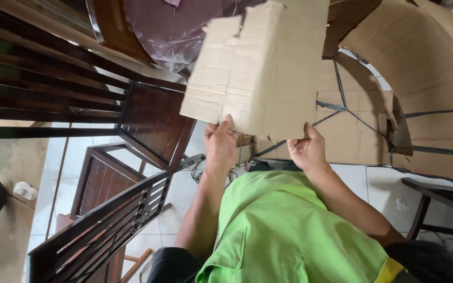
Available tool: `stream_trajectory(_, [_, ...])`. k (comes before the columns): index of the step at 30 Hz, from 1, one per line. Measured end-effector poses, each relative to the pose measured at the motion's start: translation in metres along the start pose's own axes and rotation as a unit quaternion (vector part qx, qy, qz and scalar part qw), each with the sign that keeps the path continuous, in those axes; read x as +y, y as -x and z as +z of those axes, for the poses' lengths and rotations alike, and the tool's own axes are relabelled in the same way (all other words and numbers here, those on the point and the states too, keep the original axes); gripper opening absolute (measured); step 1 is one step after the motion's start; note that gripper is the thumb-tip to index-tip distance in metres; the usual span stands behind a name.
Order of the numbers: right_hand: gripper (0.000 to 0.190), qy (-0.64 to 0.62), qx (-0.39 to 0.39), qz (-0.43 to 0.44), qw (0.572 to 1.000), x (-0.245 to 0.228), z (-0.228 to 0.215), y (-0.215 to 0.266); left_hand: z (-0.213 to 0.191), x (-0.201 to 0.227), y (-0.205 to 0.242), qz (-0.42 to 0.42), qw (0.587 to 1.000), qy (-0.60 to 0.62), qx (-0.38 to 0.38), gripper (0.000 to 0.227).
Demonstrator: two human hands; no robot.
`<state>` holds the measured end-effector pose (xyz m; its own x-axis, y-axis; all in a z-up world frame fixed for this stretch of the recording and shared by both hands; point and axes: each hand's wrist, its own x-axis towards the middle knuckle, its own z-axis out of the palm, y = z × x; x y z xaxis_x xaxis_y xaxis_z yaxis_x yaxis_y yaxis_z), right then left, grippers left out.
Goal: Securing cardboard protective padding to a wooden chair using flexible straps by wrapping and tucking them.
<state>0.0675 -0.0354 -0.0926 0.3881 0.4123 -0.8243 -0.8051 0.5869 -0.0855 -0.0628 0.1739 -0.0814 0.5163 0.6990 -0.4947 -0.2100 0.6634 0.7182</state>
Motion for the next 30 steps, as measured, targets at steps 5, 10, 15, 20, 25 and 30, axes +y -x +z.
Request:
stream_trajectory(5, [0.020, 0.069, 0.064, -0.001, 0.996, 0.014, -0.055, -0.073, 0.005, 0.056, 0.007, 0.011, 0.996, -0.072, 0.051, 0.056])
stream_trajectory(10, [0.007, 0.188, 0.057, 0.065, 0.978, 0.050, -0.085, -0.075, 0.003, 0.078, 0.018, -0.088, 0.981, -0.110, 0.136, 0.086])
stream_trajectory(15, [0.014, 0.320, 0.044, 0.154, 0.934, 0.078, -0.170, -0.134, 0.005, 0.069, 0.017, -0.134, 0.936, -0.273, 0.177, 0.065])
stream_trajectory(20, [0.061, 0.523, 0.075, 0.162, 0.834, 0.087, -0.148, -0.135, -0.030, 0.045, -0.006, -0.194, 0.708, -0.678, 0.038, 0.048])
stream_trajectory(25, [0.062, 0.568, 0.043, -0.020, 0.821, 0.107, -0.098, -0.116, 0.034, 0.065, 0.024, -0.074, 0.723, -0.685, -0.041, 0.083])
stream_trajectory(30, [0.058, 0.628, -0.054, -0.053, 0.775, 0.107, -0.029, -0.079, -0.015, 0.015, -0.026, -0.094, 0.683, -0.718, -0.091, 0.080])
